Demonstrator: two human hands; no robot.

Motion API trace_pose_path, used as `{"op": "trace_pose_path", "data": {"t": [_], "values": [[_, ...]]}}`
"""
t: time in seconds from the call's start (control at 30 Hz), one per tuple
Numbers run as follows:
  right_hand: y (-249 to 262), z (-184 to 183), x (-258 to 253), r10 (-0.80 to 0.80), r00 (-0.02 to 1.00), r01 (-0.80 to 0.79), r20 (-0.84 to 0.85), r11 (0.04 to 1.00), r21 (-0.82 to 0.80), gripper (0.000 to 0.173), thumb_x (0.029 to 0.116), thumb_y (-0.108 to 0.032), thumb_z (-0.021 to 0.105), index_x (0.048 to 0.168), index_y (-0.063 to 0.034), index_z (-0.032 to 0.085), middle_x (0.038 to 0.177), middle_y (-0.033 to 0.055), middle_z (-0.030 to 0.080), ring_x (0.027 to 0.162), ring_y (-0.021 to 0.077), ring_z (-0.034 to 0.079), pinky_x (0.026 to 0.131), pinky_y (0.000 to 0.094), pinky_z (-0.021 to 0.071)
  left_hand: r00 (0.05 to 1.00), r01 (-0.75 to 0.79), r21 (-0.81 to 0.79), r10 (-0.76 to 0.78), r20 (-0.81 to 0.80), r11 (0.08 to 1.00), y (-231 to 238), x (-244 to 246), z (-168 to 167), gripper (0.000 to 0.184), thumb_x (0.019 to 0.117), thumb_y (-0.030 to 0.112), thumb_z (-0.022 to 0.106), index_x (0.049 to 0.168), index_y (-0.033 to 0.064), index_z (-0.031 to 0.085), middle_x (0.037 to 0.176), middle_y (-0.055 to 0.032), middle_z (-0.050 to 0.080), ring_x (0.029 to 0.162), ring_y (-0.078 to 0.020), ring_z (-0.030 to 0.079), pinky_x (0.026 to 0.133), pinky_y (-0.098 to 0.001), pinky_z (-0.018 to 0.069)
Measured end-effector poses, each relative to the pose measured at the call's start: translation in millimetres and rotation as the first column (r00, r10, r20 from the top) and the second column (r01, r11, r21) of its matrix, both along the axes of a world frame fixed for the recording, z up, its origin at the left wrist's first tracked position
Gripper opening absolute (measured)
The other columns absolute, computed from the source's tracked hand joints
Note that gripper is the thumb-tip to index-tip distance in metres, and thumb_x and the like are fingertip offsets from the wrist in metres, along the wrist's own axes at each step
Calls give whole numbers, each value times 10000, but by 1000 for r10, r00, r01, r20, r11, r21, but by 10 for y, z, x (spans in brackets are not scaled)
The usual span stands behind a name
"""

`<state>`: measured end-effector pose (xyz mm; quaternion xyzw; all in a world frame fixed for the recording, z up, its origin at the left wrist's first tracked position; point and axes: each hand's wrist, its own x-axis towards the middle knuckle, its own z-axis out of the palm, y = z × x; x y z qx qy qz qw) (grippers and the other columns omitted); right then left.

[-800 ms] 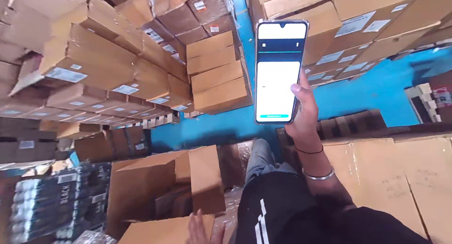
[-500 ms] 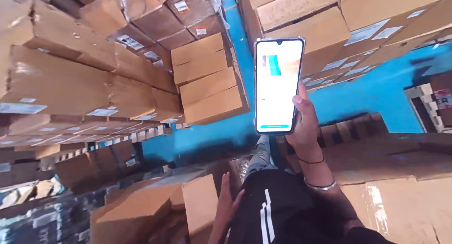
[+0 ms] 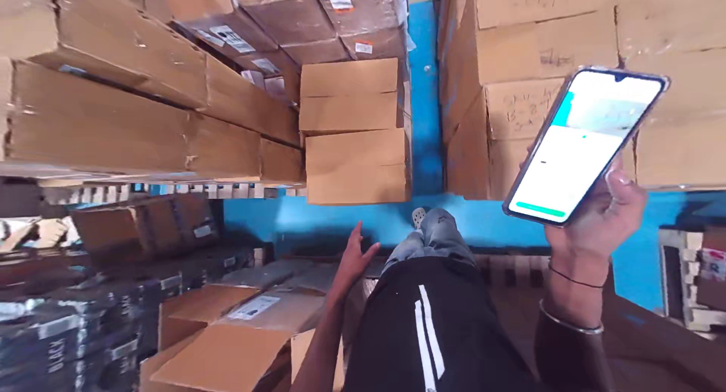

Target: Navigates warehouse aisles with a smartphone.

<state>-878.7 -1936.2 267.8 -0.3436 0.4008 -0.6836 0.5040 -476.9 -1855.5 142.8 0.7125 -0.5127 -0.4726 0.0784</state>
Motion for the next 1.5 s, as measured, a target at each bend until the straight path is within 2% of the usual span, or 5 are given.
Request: {"op": "trace_pose_path", "data": {"t": [0.5,0.7,1.07,1.33,1.5], "values": [[-1709,-7,-196,172,984,-176,44,979,107,643,991,-478,504,1551,-208,342,1325,-28,618,1137,91,638,944,337,573,937,-350,94,349,32,932,-1060,-222,-226,808,990,230,669,1610,24,193,1561,-305,358,1324,-442,519,1070,-573,453],[-2091,151,-85,189,982,-188,-4,979,76,583,1034,-438,436,1546,-179,330,1328,-57,614,1145,54,631,964,300,561,958,-281,259,287,14,924,-966,-100,-731,826,992,226,675,1614,24,170,1546,-321,371,1330,-449,510,1083,-560,444],[-2470,338,296,182,983,-182,-13,980,-76,470,1013,-227,384,1482,-196,397,1281,-35,619,1115,76,638,924,311,573,600,-777,359,781,174,517,-584,966,-1295,623,1061,332,556,1561,49,318,1445,-285,511,1217,-431,577,958,-584,485],[-3118,408,435,203,978,-204,-46,979,-27,512,970,-152,370,1480,-185,407,1258,-8,634,1085,92,654,912,321,580,585,-771,318,811,12,552,-1597,446,-1271,592,1074,261,532,1563,24,298,1472,-311,477,1256,-453,556,989,-592,471],[-3815,295,317,198,979,-195,-43,979,53,558,962,-153,374,1519,-181,367,1279,-2,628,1093,95,654,917,322,580,739,-623,348,673,-30,700,-2137,315,-1683,682,1022,245,632,1564,4,296,1411,-315,535,1230,-443,590,998,-586,505]]}}
